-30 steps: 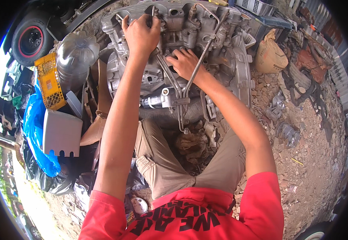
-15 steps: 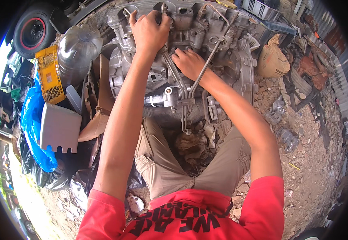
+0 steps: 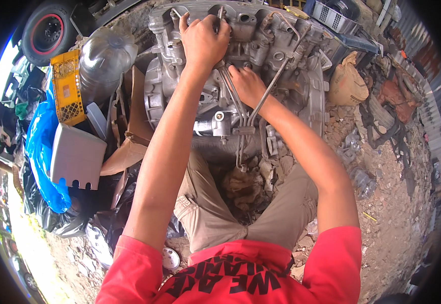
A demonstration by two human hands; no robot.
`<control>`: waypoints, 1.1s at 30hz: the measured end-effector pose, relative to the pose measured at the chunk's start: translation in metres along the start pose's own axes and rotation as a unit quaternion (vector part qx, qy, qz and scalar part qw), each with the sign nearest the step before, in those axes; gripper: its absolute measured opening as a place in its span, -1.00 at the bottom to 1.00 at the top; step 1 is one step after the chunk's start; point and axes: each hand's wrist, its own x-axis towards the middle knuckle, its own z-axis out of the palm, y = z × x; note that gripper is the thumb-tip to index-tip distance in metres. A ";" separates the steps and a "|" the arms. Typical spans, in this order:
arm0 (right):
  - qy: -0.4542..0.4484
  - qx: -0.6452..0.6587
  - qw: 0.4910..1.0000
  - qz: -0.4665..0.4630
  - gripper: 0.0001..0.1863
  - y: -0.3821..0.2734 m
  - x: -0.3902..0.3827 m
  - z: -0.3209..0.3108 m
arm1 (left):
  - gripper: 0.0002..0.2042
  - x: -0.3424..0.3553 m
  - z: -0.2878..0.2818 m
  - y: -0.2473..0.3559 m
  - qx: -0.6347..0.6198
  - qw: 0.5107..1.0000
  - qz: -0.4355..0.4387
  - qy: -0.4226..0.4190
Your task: The person works on a disassembled engine block, using a wrench to loosen bolts and remove a component. They then clean the removed part with a cloth and use a small tool to scrape or adjust internal surfaces.
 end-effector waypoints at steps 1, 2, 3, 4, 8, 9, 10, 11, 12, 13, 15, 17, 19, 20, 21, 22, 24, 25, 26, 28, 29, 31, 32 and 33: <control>-0.004 0.000 1.000 0.010 -0.83 -0.005 0.002 -0.002 | -0.69 -0.001 -0.001 -0.002 -0.003 1.000 0.001 0.000; -0.007 0.027 0.999 0.028 -0.83 -0.008 0.004 -0.004 | -0.70 -0.003 -0.002 -0.005 0.006 1.000 0.005 0.015; -0.036 0.005 0.999 0.041 -0.83 -0.011 0.007 -0.007 | -0.70 -0.005 -0.003 -0.006 0.009 1.000 0.003 0.012; -0.062 -0.017 0.997 0.052 -0.83 -0.015 0.012 -0.014 | -0.69 -0.005 -0.003 -0.007 0.013 1.000 0.003 0.012; -0.061 -0.035 0.997 0.036 -0.86 0.003 0.001 0.008 | -0.69 -0.003 -0.001 0.001 -0.005 1.000 -0.001 0.001; -0.029 -0.023 0.999 0.022 -0.86 0.012 -0.004 0.016 | -0.69 -0.001 0.001 0.004 -0.008 1.000 -0.002 0.001; -0.018 -0.013 1.000 -0.018 -0.86 -0.001 -0.002 0.013 | -0.69 -0.004 -0.001 -0.003 -0.004 1.000 0.000 -0.004; -0.008 -0.042 0.999 -0.018 -0.85 -0.004 -0.002 0.009 | -0.69 -0.003 -0.002 -0.005 -0.001 1.000 0.005 0.001; 0.002 -0.071 0.997 -0.018 -0.85 -0.008 -0.001 0.005 | -0.69 -0.001 -0.002 -0.006 0.001 1.000 0.010 0.005; 0.009 -0.099 0.995 -0.014 -0.84 -0.011 -0.004 0.001 | -0.69 -0.003 -0.004 -0.005 0.002 1.000 0.014 0.007; -0.053 -0.139 0.989 0.017 -0.83 -0.011 -0.002 -0.008 | -0.66 -0.004 -0.005 -0.004 0.003 1.000 -0.006 -0.026; -0.084 -0.184 0.979 0.022 -0.81 -0.002 0.001 -0.017 | -0.66 0.001 -0.006 -0.001 -0.005 0.999 -0.010 -0.032; -0.164 -0.157 0.969 0.102 -0.82 0.000 -0.003 -0.030 | -0.66 0.000 -0.006 0.002 -0.009 0.999 -0.007 -0.039; -0.216 -0.135 0.958 0.133 -0.83 -0.005 -0.006 -0.039 | -0.66 -0.002 -0.006 0.000 -0.006 0.999 -0.005 -0.044; -0.268 -0.112 0.943 0.163 -0.83 -0.010 -0.007 -0.047 | -0.67 -0.001 -0.007 -0.003 0.003 0.999 0.003 -0.032; -0.338 -0.089 0.916 0.197 -0.81 -0.018 -0.007 -0.063 | -0.68 -0.003 -0.007 -0.005 0.008 1.000 0.007 -0.020; -0.323 -0.062 0.922 0.205 -0.82 -0.005 -0.039 -0.076 | -0.68 -0.005 -0.007 -0.006 0.007 1.000 0.010 -0.007; -0.314 -0.049 0.925 0.210 -0.82 0.003 -0.050 -0.086 | -0.68 -0.004 -0.006 -0.004 0.006 1.000 0.007 -0.010; -0.260 -0.042 0.937 0.228 -0.82 0.008 -0.055 -0.091 | -0.67 -0.004 -0.006 -0.004 0.007 1.000 0.004 -0.012; -0.137 0.023 0.968 0.209 -0.79 0.013 -0.050 -0.088 | -0.67 -0.003 -0.007 -0.004 0.012 1.000 0.002 -0.014; -0.074 0.055 0.975 0.200 -0.78 0.011 -0.047 -0.084 | -0.68 -0.003 -0.005 -0.006 0.017 1.000 -0.001 -0.016; -0.032 0.079 0.968 0.236 -0.80 0.007 -0.044 -0.068 | -0.68 -0.003 -0.002 -0.006 0.005 1.000 0.001 -0.010; -0.012 0.045 0.981 0.188 -0.81 0.017 -0.047 -0.050 | -0.68 0.000 0.000 -0.003 0.008 1.000 0.006 -0.004; 0.006 0.011 0.990 0.140 -0.81 0.025 -0.052 -0.034 | -0.68 0.000 0.001 0.000 0.000 1.000 0.007 -0.004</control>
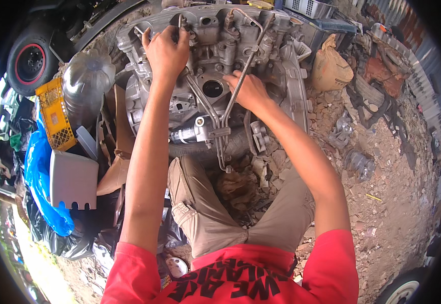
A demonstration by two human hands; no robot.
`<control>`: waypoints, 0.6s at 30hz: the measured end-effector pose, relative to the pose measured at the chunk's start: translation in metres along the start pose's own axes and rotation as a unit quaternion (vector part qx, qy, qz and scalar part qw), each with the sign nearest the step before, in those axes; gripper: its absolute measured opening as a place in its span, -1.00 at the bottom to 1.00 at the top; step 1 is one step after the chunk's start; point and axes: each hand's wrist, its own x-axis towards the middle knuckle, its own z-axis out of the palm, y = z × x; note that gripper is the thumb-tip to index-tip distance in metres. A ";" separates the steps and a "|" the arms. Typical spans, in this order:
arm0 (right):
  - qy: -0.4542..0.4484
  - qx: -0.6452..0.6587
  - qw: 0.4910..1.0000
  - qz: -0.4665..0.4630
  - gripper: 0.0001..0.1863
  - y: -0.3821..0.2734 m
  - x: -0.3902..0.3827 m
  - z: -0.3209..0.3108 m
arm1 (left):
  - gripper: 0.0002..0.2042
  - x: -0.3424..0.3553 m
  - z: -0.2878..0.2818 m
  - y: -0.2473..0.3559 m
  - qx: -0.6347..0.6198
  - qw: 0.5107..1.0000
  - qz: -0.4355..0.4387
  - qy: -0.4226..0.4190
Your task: The person works on a disassembled engine block, using a wrench to loosen bolts and remove a component. They then clean the removed part with a cloth and use a small tool to scrape or adjust internal surfaces.
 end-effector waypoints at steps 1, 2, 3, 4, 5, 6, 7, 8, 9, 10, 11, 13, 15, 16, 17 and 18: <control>0.000 -0.030 0.999 -0.018 -0.80 -0.002 0.000 0.010 | -0.69 0.000 -0.001 0.000 -0.002 1.000 0.004 -0.001; -0.002 -0.062 0.997 -0.038 -0.79 -0.011 0.003 0.015 | -0.69 0.000 -0.001 -0.001 -0.003 1.000 0.006 0.000; 0.005 -0.096 0.995 -0.028 -0.78 -0.019 0.003 0.018 | -0.69 0.001 -0.001 -0.001 -0.004 1.000 0.010 -0.003; -0.029 -0.126 0.991 -0.017 -0.78 -0.027 0.004 0.019 | -0.69 -0.001 -0.002 -0.003 -0.001 1.000 0.015 0.005; -0.063 -0.157 0.986 -0.006 -0.79 -0.033 0.004 0.018 | -0.69 0.000 -0.001 -0.004 0.001 1.000 0.019 0.012; -0.097 -0.188 0.977 0.004 -0.79 -0.037 0.003 0.015 | -0.70 0.000 0.000 -0.005 0.002 1.000 0.023 0.020; -0.197 -0.156 0.967 0.034 -0.82 -0.054 0.009 0.005 | -0.70 -0.005 -0.005 -0.013 0.005 0.999 0.028 0.024; -0.208 -0.125 0.968 0.059 -0.83 -0.058 0.012 -0.009 | -0.70 -0.004 -0.006 -0.013 0.010 0.999 0.026 0.022; -0.219 -0.094 0.968 0.081 -0.83 -0.058 0.008 -0.022 | -0.70 -0.002 -0.006 -0.013 0.016 0.999 0.023 0.021; -0.232 -0.069 0.964 0.107 -0.84 -0.052 0.001 -0.035 | -0.70 -0.003 -0.003 -0.008 0.014 1.000 0.018 0.020; -0.198 -0.063 0.971 0.115 -0.86 -0.046 -0.005 -0.037 | -0.70 -0.003 -0.003 -0.006 0.006 1.000 0.017 0.015; -0.092 -0.016 0.992 0.089 -0.85 -0.046 -0.002 -0.033 | -0.69 -0.002 -0.005 -0.009 0.014 1.000 0.004 0.000; 0.000 0.018 1.000 0.024 -0.83 -0.042 0.001 -0.016 | -0.68 -0.004 -0.006 -0.009 0.016 1.000 -0.003 -0.007; 0.012 -0.022 1.000 -0.017 -0.84 -0.034 0.006 -0.006 | -0.68 -0.004 -0.004 -0.005 0.012 1.000 -0.002 -0.006; 0.026 -0.061 0.996 -0.058 -0.85 -0.027 0.014 0.004 | -0.68 -0.001 -0.002 -0.001 0.009 1.000 0.002 -0.005; 0.041 -0.102 0.989 -0.099 -0.86 -0.019 0.019 0.012 | -0.69 0.001 0.001 0.003 0.004 1.000 0.006 -0.003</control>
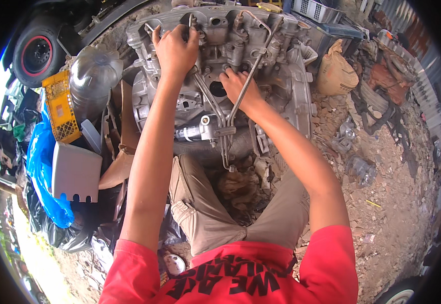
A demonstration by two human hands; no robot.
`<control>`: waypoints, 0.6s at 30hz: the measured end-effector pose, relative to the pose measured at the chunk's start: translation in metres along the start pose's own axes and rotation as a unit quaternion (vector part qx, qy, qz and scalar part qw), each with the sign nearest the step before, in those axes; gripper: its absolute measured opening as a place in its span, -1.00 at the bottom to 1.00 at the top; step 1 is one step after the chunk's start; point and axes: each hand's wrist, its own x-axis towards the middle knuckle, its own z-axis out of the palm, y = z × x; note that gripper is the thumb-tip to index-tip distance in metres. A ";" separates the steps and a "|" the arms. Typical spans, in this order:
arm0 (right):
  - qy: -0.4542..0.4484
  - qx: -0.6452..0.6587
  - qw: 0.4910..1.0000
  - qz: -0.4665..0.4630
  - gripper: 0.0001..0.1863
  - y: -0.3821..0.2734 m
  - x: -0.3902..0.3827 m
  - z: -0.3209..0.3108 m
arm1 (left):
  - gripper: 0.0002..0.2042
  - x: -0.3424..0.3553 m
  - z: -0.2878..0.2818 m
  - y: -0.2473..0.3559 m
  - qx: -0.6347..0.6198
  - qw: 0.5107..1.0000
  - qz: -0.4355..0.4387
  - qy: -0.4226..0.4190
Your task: The person works on a disassembled engine block, using a wrench to loosen bolts and remove a component. They then clean the removed part with a cloth and use a small tool to scrape or adjust internal surfaces.
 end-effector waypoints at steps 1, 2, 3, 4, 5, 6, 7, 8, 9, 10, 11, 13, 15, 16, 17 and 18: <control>-0.062 -0.039 0.997 0.024 -0.84 -0.006 0.005 0.004 | -0.69 -0.001 -0.001 -0.002 -0.001 1.000 0.005 0.007; -0.100 -0.051 0.992 0.054 -0.83 -0.009 0.005 0.004 | -0.69 -0.001 -0.002 -0.004 -0.001 1.000 0.007 0.003; -0.138 -0.063 0.985 0.084 -0.82 -0.010 0.003 0.001 | -0.69 0.000 -0.002 -0.005 -0.003 1.000 0.008 -0.001; -0.180 -0.070 0.975 0.109 -0.81 -0.017 0.004 -0.004 | -0.69 -0.004 -0.005 -0.010 0.001 1.000 0.004 -0.007; -0.204 -0.028 0.972 0.112 -0.79 -0.014 0.004 -0.016 | -0.69 -0.006 -0.005 -0.011 0.004 1.000 0.001 -0.005; -0.318 -0.011 0.940 0.121 -0.77 -0.006 0.007 -0.025 | -0.69 -0.008 -0.005 -0.011 0.007 1.000 -0.001 -0.004; -0.300 0.026 0.939 0.164 -0.75 -0.004 0.006 -0.032 | -0.69 -0.006 -0.006 -0.014 0.013 1.000 -0.001 0.001; -0.285 0.056 0.934 0.209 -0.72 -0.002 -0.001 -0.040 | -0.69 -0.006 -0.006 -0.013 0.008 1.000 -0.004 0.000; -0.203 0.065 0.957 0.196 -0.72 -0.003 -0.008 -0.037 | -0.69 -0.006 -0.007 -0.012 0.004 1.000 -0.007 -0.001; -0.118 0.072 0.973 0.184 -0.72 -0.006 -0.013 -0.037 | -0.69 -0.005 -0.006 -0.010 -0.002 1.000 -0.008 -0.002; -0.033 0.080 0.982 0.169 -0.72 -0.009 -0.018 -0.037 | -0.69 -0.005 -0.006 -0.009 0.003 1.000 -0.014 -0.001; -0.003 0.098 0.983 0.155 -0.60 -0.022 -0.021 -0.028 | -0.69 -0.003 -0.005 -0.006 -0.002 1.000 -0.015 0.007; 0.038 0.123 0.987 0.096 -0.53 -0.039 -0.041 0.007 | -0.69 -0.003 -0.003 -0.004 -0.005 1.000 -0.014 0.004; 0.048 0.107 0.992 0.039 -0.48 -0.048 -0.056 0.024 | -0.69 -0.002 -0.002 -0.004 -0.008 1.000 -0.015 0.001; 0.051 0.081 0.994 0.049 -0.44 -0.070 -0.068 0.033 | -0.69 -0.002 -0.002 -0.007 -0.004 1.000 -0.015 -0.003; 0.039 0.165 0.983 0.075 -0.37 -0.078 -0.081 0.039 | -0.70 -0.002 -0.001 -0.007 -0.008 1.000 -0.015 -0.006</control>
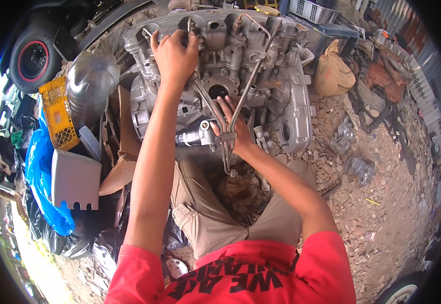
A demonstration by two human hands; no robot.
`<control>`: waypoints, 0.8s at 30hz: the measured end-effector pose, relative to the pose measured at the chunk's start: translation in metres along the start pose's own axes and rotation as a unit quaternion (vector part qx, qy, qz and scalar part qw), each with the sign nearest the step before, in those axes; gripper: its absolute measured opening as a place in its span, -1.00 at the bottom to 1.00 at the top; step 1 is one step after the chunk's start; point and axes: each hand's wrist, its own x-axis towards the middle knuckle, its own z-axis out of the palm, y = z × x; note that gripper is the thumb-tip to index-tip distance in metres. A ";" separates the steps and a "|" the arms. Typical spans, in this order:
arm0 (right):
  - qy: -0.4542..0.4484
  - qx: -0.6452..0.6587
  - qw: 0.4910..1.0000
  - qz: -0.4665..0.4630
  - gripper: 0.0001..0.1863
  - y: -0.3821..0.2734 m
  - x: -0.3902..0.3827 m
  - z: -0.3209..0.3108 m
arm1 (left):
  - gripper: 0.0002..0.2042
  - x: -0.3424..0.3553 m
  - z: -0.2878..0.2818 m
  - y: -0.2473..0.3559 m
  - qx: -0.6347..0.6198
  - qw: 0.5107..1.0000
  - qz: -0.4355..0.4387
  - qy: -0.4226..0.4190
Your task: The person works on a disassembled engine block, using a wrench to loosen bolts and remove a component. They then clean the removed part with a cloth and use a small tool to scrape or adjust internal surfaces.
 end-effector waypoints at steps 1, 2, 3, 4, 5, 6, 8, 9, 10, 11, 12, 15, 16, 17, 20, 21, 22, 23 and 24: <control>-0.025 -0.031 0.999 -0.011 -0.35 0.002 -0.002 -0.005 | -0.70 -0.003 -0.002 -0.001 0.002 1.000 -0.002 -0.006; -0.051 -0.063 0.996 -0.022 -0.33 0.006 -0.003 -0.010 | -0.70 -0.004 -0.003 -0.002 0.003 1.000 -0.004 -0.013; -0.035 -0.087 0.995 0.030 -0.31 0.013 0.005 -0.011 | -0.69 -0.002 -0.003 -0.003 0.008 1.000 0.004 0.002; -0.017 -0.113 0.990 0.082 -0.29 0.018 0.015 -0.015 | -0.69 0.003 -0.001 -0.003 0.017 0.999 0.017 0.031; -0.011 -0.133 0.988 0.081 -0.23 0.016 0.014 -0.011 | -0.69 0.001 -0.001 -0.002 0.016 1.000 0.011 0.019; 0.001 -0.059 0.996 0.067 -0.16 0.001 0.005 -0.006 | -0.69 -0.002 -0.002 0.000 0.015 1.000 0.006 0.006; -0.101 -0.004 0.994 -0.037 -0.08 -0.013 -0.008 -0.008 | -0.69 -0.002 -0.001 -0.004 0.015 1.000 0.011 0.009; -0.099 -0.047 0.994 0.009 -0.05 -0.002 0.001 -0.008 | -0.69 -0.003 0.000 -0.005 0.015 1.000 0.013 0.011; -0.097 -0.092 0.990 0.054 -0.03 0.010 0.013 -0.010 | -0.69 -0.002 0.001 -0.003 0.016 1.000 0.015 0.010; -0.096 -0.076 0.992 0.026 -0.03 0.009 0.012 -0.010 | -0.69 -0.002 0.001 -0.002 0.018 1.000 0.017 0.010; -0.095 -0.060 0.994 -0.004 -0.03 0.004 0.009 -0.009 | -0.69 -0.001 0.001 -0.001 0.020 1.000 0.019 0.009; -0.126 -0.009 0.991 -0.053 -0.12 -0.023 0.003 -0.006 | -0.68 -0.001 -0.001 -0.008 0.026 1.000 0.014 0.011; -0.174 -0.066 0.980 -0.064 -0.20 -0.006 0.008 -0.008 | -0.68 -0.005 -0.001 -0.006 0.026 1.000 0.011 0.008; -0.133 -0.095 0.985 -0.058 -0.23 -0.004 0.007 -0.008 | -0.67 0.000 0.000 -0.005 0.025 0.999 0.012 0.016; -0.075 -0.040 0.996 -0.011 -0.27 -0.020 0.004 0.000 | -0.70 -0.001 -0.001 0.001 0.007 1.000 0.020 0.022; -0.045 -0.025 0.998 -0.025 -0.26 -0.019 0.003 0.004 | -0.71 -0.003 -0.001 0.000 0.001 0.999 0.023 0.025; -0.015 -0.012 0.999 -0.041 -0.24 -0.018 0.007 0.003 | -0.71 -0.002 -0.001 0.001 0.005 0.999 0.026 0.026; -0.025 -0.039 0.998 -0.036 -0.23 -0.016 0.012 0.003 | -0.71 -0.002 -0.002 0.001 -0.001 0.999 0.029 0.030; -0.023 -0.030 0.999 -0.031 -0.23 -0.010 0.020 0.002 | -0.70 -0.002 -0.002 0.001 -0.009 0.999 0.032 0.034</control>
